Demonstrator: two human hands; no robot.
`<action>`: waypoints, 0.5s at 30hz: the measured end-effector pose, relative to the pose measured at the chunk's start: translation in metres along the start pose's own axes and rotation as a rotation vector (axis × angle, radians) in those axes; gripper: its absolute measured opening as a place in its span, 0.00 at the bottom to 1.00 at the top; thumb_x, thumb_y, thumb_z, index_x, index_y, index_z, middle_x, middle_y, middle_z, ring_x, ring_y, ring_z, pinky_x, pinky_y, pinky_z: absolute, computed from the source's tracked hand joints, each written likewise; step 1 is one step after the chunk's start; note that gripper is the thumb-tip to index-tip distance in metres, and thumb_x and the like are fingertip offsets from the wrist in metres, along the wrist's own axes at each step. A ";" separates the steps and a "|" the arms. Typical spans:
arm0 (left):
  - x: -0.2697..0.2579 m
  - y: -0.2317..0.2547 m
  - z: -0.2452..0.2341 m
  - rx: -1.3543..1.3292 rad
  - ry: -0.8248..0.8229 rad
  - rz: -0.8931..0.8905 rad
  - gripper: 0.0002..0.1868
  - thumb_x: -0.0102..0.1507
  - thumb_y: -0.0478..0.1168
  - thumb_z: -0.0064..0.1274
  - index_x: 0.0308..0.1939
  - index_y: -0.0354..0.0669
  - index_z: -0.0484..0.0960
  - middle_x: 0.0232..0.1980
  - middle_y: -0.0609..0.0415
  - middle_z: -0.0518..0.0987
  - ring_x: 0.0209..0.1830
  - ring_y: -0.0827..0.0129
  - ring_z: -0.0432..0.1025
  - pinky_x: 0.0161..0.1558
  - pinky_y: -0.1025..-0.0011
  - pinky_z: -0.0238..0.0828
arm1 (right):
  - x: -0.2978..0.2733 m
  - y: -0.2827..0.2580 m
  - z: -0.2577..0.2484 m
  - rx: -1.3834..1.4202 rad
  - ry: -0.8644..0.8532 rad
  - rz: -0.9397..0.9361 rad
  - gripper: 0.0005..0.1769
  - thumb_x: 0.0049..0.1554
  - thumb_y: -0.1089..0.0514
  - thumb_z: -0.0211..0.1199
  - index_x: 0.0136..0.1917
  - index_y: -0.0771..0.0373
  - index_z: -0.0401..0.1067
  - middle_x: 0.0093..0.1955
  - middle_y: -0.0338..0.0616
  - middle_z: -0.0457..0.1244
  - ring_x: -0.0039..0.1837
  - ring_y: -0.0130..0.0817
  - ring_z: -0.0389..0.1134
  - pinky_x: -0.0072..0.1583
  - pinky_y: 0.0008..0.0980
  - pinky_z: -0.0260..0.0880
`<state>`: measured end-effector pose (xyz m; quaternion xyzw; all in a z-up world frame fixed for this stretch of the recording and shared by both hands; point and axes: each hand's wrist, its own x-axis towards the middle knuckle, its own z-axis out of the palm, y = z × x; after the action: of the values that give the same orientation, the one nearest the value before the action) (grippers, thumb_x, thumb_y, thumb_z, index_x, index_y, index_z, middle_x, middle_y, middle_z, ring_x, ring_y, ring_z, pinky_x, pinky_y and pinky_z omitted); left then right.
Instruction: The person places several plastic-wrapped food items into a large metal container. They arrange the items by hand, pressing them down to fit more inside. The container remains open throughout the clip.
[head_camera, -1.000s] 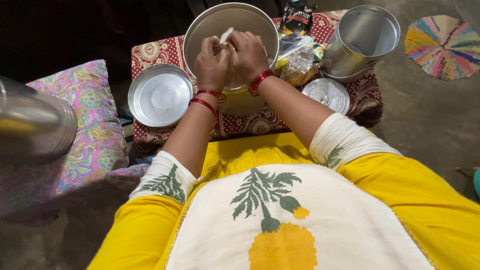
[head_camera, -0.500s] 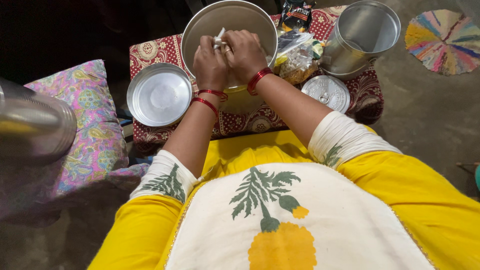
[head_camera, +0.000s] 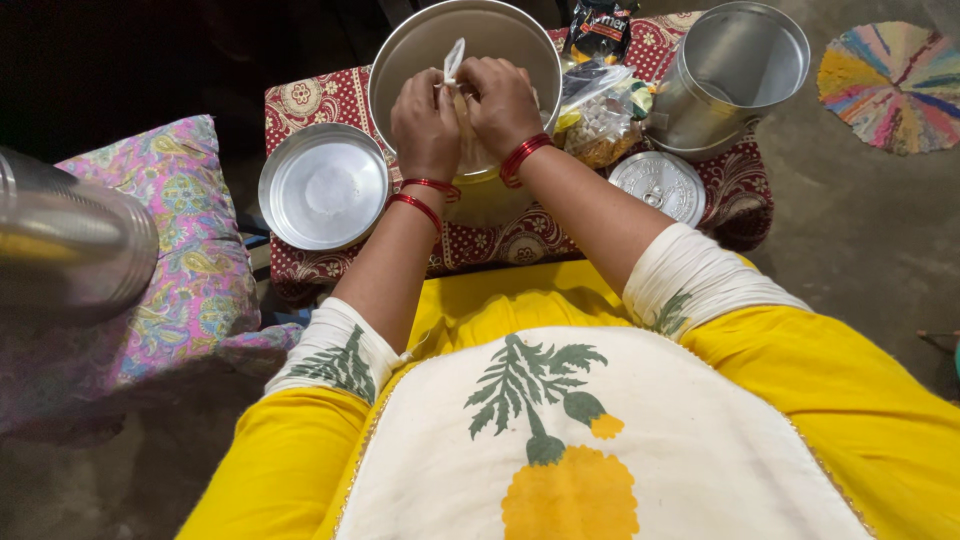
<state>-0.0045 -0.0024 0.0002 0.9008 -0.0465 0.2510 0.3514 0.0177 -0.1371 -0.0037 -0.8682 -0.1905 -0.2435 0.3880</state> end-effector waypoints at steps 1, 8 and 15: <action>0.000 0.000 0.000 -0.043 -0.007 -0.017 0.06 0.67 0.37 0.50 0.47 0.42 0.74 0.44 0.52 0.80 0.45 0.62 0.76 0.50 0.60 0.73 | 0.000 0.000 0.000 0.005 0.005 -0.004 0.02 0.57 0.61 0.63 0.45 0.57 0.72 0.43 0.39 0.67 0.52 0.42 0.67 0.56 0.42 0.61; 0.003 -0.003 0.002 -0.139 -0.066 -0.037 0.07 0.68 0.40 0.54 0.42 0.41 0.76 0.41 0.52 0.83 0.42 0.65 0.81 0.46 0.65 0.81 | 0.000 0.002 0.000 -0.011 -0.013 -0.037 0.03 0.56 0.59 0.64 0.45 0.57 0.73 0.43 0.39 0.67 0.53 0.43 0.67 0.56 0.43 0.61; 0.002 -0.004 -0.001 -0.165 -0.033 -0.072 0.08 0.66 0.40 0.52 0.41 0.38 0.80 0.40 0.48 0.84 0.37 0.59 0.81 0.41 0.62 0.78 | 0.001 0.000 -0.001 0.001 -0.048 -0.019 0.03 0.58 0.58 0.63 0.44 0.58 0.72 0.43 0.40 0.67 0.52 0.42 0.67 0.57 0.43 0.62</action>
<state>-0.0023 0.0016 -0.0006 0.8738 -0.0406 0.2186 0.4325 0.0186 -0.1377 -0.0027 -0.8719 -0.2079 -0.2260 0.3813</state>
